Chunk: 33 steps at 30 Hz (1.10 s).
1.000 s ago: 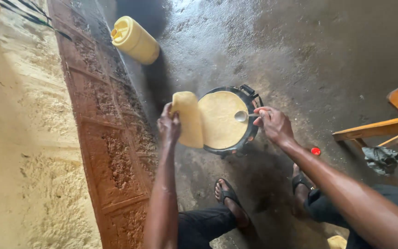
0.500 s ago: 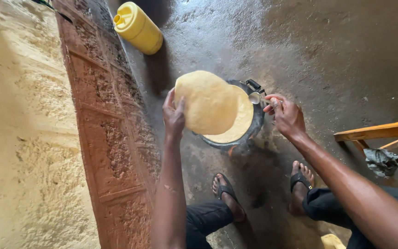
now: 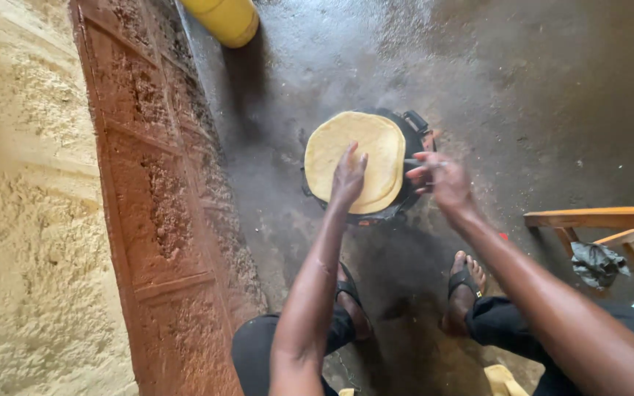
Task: Cooking and oiling flatbread on a portable griddle.
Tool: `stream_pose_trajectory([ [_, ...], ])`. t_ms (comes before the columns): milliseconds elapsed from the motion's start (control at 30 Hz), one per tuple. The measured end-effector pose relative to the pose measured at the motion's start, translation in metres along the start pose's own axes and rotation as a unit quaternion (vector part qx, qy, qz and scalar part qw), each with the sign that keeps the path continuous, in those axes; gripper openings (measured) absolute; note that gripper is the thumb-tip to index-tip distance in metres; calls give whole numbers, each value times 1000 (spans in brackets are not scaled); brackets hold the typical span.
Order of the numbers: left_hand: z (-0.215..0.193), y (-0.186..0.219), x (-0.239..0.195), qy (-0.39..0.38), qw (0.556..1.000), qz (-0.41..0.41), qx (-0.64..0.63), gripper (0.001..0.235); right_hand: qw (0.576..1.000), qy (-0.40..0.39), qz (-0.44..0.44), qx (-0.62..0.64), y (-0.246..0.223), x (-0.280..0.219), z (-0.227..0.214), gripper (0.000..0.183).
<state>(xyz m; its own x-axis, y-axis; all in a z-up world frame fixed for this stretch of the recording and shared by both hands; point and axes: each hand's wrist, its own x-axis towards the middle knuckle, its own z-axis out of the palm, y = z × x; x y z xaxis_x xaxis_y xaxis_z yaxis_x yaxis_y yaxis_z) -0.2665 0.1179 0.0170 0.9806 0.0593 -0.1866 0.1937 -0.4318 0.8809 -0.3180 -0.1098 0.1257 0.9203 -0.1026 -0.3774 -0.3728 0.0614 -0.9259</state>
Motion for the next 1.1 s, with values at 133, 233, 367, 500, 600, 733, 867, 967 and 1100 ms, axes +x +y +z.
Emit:
stream_pose_trajectory([
  [133, 9, 25, -7, 28, 994, -22, -107, 60, 997, -36, -60, -24, -27, -16, 63, 32],
  [233, -23, 87, -33, 101, 969, 35, -222, 57, 974, -19, -104, -201, -68, -50, 88, 33],
  [367, -55, 160, -67, 149, 904, 42, -398, 58, 939, -43, -275, -201, -104, -93, 95, 30],
  [500, -51, 150, -72, 148, 807, -76, -566, 67, 843, -67, -383, -373, -72, -96, 88, 28],
  [600, -44, 40, -56, 257, 837, -145, -461, 63, 825, -129, -338, -435, -46, -91, 71, 30],
  [733, -83, 78, -62, 273, 900, -59, -334, 68, 886, -115, -247, -375, -58, -85, 42, 32],
  [867, -114, 136, -49, 235, 938, 59, -247, 55, 922, -49, -192, -333, -82, -50, 4, 33],
  [967, -119, 140, -35, 156, 956, 69, -239, 53, 933, -4, -182, -309, -68, -17, -27, 29],
  [1100, -113, 120, -30, 92, 965, 49, -239, 54, 978, -13, -118, -170, -43, 2, -49, 28],
])
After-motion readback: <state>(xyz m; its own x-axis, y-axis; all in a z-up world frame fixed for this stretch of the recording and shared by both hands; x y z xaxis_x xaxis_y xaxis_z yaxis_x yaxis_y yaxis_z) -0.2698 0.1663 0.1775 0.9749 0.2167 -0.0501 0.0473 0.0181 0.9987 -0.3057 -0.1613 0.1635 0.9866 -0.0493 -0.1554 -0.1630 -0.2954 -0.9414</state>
